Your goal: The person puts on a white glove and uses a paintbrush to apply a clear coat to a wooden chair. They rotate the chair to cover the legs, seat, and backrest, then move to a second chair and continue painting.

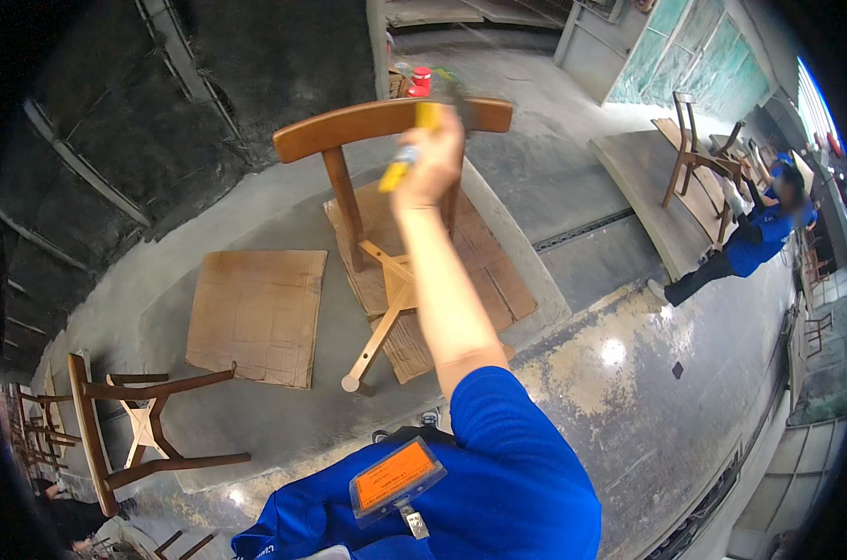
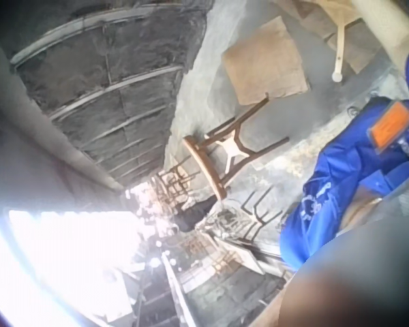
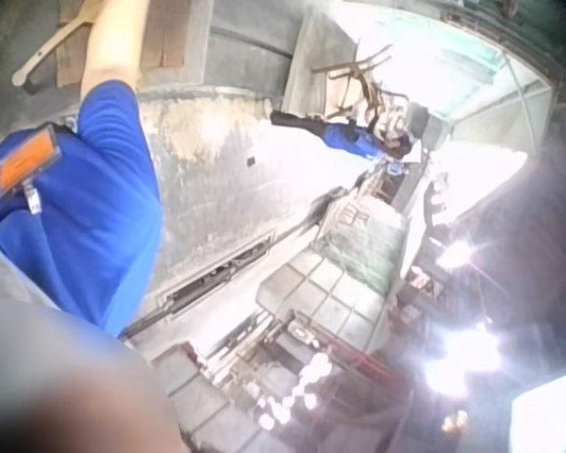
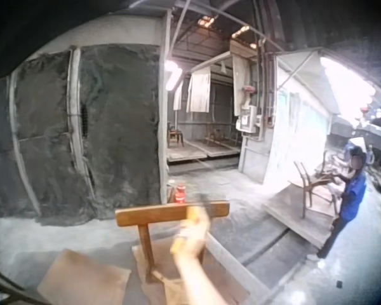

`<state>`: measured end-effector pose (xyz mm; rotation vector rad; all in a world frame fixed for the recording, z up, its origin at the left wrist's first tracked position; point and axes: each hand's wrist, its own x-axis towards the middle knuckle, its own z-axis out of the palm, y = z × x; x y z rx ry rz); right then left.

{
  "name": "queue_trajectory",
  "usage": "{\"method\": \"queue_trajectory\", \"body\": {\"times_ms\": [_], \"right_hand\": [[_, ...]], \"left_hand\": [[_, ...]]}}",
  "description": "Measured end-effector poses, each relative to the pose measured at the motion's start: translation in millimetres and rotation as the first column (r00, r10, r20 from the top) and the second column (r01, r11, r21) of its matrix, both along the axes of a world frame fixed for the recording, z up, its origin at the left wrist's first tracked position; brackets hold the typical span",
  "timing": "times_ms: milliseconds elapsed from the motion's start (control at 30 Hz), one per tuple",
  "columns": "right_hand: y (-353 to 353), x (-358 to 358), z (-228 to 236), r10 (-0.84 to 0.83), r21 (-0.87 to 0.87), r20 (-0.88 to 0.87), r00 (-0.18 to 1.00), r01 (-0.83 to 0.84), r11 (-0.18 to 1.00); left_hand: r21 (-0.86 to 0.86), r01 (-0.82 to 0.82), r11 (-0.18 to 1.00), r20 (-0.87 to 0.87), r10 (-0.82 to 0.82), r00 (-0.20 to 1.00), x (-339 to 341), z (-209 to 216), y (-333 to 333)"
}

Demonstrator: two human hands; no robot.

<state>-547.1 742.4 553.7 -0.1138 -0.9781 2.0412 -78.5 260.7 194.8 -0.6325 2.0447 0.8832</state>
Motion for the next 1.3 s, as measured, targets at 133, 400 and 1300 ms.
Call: {"method": "queue_trajectory", "body": {"times_ms": [133,400,1300], "right_hand": [[-67,-6,-8,0.163,0.905,-0.191,0.968,0.109,0.412],[90,7,-8,-0.801,0.501,-0.16,0.577,0.746,0.438],[73,55,-202,-0.155,-0.558,0.603,0.783,0.552,0.62]], "left_hand": [[-0.183,0.57,0.801,-0.215,-0.599,0.772,-39,15,13],[0.625,-0.577,0.527,-0.052,0.765,0.642,-92,58,52],[0.437,-0.622,0.65,0.027,0.681,0.732,-75,46,73]]}}
